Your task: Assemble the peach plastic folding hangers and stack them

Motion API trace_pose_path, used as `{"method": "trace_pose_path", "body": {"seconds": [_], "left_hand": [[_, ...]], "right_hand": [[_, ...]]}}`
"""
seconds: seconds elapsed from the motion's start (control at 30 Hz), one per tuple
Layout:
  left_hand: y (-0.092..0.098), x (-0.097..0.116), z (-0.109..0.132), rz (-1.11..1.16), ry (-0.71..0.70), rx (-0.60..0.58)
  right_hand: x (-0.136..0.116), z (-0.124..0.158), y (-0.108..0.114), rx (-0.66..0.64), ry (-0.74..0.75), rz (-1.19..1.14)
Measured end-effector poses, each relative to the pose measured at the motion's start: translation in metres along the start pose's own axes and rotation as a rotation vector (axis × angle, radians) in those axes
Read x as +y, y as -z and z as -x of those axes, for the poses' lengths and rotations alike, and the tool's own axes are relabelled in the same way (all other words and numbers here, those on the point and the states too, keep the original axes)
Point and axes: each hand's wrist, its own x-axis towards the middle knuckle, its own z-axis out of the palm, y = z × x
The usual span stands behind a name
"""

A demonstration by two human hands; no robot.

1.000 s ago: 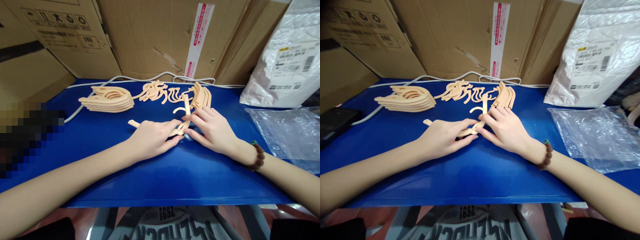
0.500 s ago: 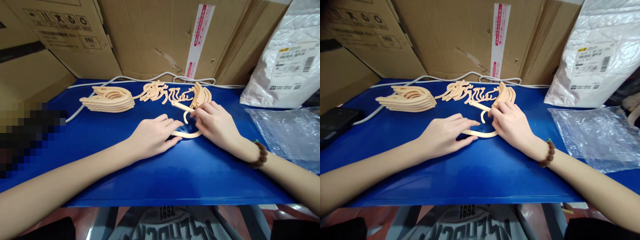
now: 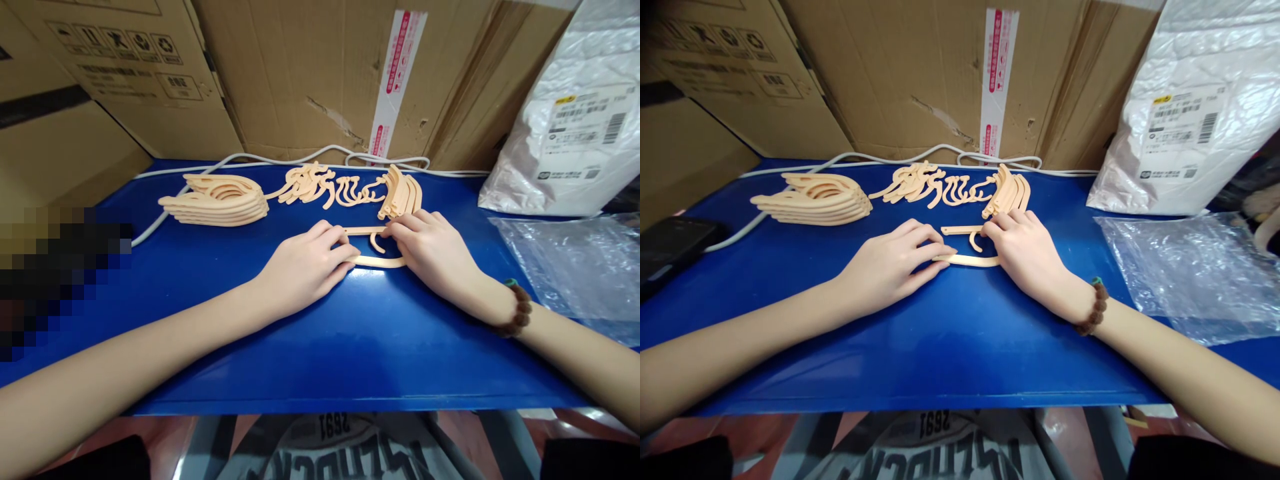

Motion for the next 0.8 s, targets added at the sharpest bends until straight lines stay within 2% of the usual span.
{"method": "trace_pose_path", "body": {"seconds": [0.2,0.37,0.47,0.6,0.7,0.8], "left_hand": [[0.004,0.002,-0.001,0.025,0.019,-0.045],[0.020,-0.013,-0.013,-0.049,0.141,-0.005],[0.037,-0.031,-0.025,-0.135,0.259,0.012],[0.054,-0.062,-0.043,-0.256,0.388,-0.101],[0.054,-0.091,-0.059,-0.330,0.487,-0.248],[0.047,-0.120,-0.073,-0.281,0.573,-0.358]], "right_hand": [[0.000,0.001,0.003,-0.014,0.017,0.038],[-0.006,0.000,0.009,0.119,0.054,0.034],[-0.015,0.000,0.013,0.117,0.171,-0.050],[-0.026,0.001,0.010,0.090,0.232,-0.182],[-0.026,0.001,0.005,0.077,0.244,-0.231],[-0.025,0.000,0.003,0.054,0.242,-0.222]]}}
